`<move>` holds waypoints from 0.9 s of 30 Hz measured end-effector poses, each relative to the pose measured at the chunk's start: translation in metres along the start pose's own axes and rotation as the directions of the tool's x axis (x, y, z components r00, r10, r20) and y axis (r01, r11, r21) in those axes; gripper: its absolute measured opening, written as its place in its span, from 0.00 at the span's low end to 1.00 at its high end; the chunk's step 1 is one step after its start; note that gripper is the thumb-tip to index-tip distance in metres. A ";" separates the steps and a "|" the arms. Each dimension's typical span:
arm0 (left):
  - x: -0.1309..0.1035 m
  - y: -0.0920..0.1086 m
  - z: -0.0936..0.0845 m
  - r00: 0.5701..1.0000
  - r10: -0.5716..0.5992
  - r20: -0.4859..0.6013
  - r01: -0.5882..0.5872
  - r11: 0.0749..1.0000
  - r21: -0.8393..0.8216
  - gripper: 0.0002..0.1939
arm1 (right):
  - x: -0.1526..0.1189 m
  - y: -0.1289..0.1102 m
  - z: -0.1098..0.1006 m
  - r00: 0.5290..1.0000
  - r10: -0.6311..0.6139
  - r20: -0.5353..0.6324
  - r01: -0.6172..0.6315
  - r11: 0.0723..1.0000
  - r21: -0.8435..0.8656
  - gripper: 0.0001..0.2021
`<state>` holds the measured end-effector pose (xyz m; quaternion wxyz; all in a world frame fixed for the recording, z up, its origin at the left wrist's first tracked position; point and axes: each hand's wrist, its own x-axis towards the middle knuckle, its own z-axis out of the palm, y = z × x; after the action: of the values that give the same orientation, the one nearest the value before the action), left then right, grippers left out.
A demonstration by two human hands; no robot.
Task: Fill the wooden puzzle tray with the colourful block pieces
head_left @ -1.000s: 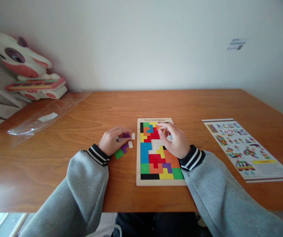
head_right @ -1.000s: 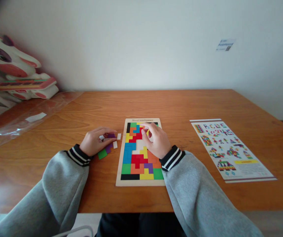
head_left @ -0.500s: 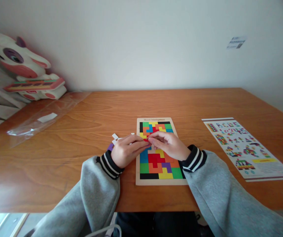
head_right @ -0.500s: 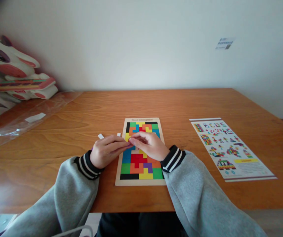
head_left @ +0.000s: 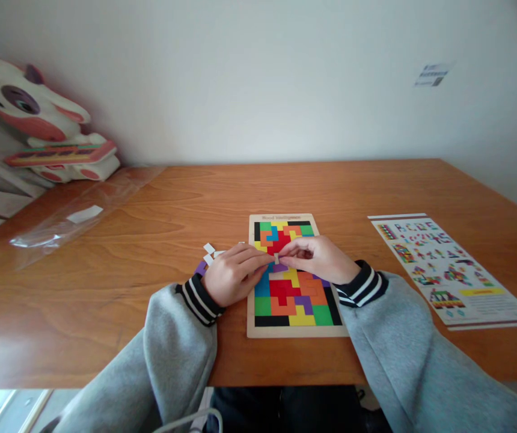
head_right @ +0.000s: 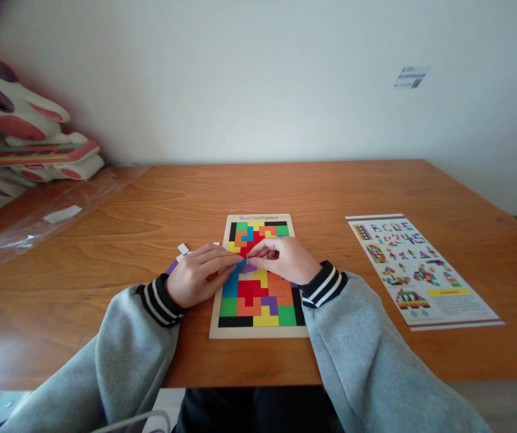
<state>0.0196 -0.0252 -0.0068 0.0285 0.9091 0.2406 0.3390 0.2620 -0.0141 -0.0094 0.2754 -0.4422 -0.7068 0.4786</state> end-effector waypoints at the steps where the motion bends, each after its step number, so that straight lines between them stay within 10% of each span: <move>1: -0.001 -0.001 0.001 1.000 0.004 0.004 -0.004 1.000 -0.005 0.11 | 0.000 0.000 0.000 1.000 -0.002 0.014 0.002 1.000 -0.012 0.17; 11: -0.004 -0.001 0.003 0.998 0.016 0.061 -0.017 1.000 0.017 0.10 | 0.000 -0.004 0.003 0.986 -0.162 0.040 0.165 0.928 -0.335 0.16; 27: -0.003 0.000 0.002 0.997 0.023 0.072 -0.026 0.999 0.041 0.09 | 0.000 0.002 0.010 0.978 -0.210 -0.004 0.193 0.906 -0.377 0.17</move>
<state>0.0191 -0.0264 -0.0098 0.0140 0.9239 0.2355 0.3012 0.2546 -0.0177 -0.0156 0.2496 -0.4216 -0.8206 0.2942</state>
